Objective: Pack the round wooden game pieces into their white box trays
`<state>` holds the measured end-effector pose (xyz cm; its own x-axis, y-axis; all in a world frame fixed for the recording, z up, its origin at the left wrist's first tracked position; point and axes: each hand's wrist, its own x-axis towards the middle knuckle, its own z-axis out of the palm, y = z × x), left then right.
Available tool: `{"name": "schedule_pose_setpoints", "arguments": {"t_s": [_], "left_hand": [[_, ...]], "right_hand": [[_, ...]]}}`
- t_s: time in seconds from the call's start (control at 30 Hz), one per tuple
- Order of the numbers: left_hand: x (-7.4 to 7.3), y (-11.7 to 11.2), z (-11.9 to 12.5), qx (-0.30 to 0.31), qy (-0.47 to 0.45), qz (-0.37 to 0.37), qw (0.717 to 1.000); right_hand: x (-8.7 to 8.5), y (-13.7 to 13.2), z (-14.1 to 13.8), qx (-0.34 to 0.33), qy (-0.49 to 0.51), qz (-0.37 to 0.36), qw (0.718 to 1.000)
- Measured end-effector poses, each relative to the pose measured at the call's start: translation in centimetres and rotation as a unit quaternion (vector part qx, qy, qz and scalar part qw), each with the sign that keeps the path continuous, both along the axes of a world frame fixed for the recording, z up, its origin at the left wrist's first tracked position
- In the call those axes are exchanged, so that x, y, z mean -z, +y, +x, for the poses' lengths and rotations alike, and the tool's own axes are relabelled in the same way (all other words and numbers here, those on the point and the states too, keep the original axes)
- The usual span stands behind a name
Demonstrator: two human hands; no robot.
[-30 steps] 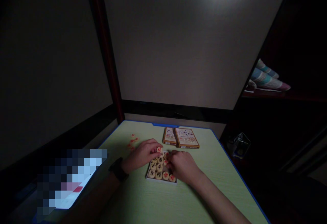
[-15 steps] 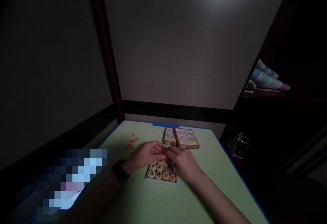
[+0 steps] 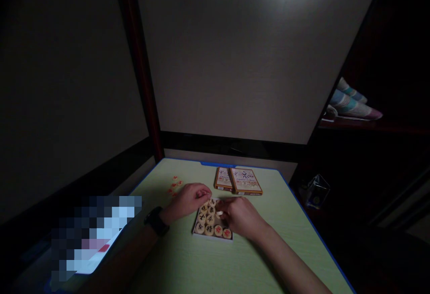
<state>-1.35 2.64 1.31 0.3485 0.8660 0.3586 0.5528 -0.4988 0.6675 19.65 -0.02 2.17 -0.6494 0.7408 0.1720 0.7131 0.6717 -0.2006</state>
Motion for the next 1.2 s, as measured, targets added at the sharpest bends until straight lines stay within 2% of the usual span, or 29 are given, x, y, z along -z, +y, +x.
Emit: {"name": "schedule_pose_setpoints", "arguments": {"t_s": [0.2,0.53,0.77,0.9,1.07,1.2], "left_hand": [[-0.2,-0.2,0.0,-0.007,0.017,0.003,1.000],[0.1,0.0,0.0,-0.011,0.049,0.009,0.999],[0.2,0.1,0.0,-0.017,0.068,0.028,0.997],[-0.2,0.8,-1.0,-0.079,0.070,0.062,0.993],[-1.8,2.6,-4.3,-0.205,0.088,0.071,0.972],[-2.6,3.1,-7.3,-0.219,0.172,0.027,0.960]], "right_hand": [[-0.2,-0.2,-0.2,-0.016,0.003,-0.001,1.000],[0.0,0.0,-0.2,0.017,-0.035,0.018,0.999],[-0.2,-0.2,-0.3,0.037,-0.024,0.011,0.999],[-0.1,-0.1,-0.3,0.044,-0.016,0.005,0.999],[-0.2,-0.1,-0.2,0.039,-0.002,-0.003,0.999],[-1.0,-0.2,-0.1,0.034,0.000,-0.016,0.999]]}}
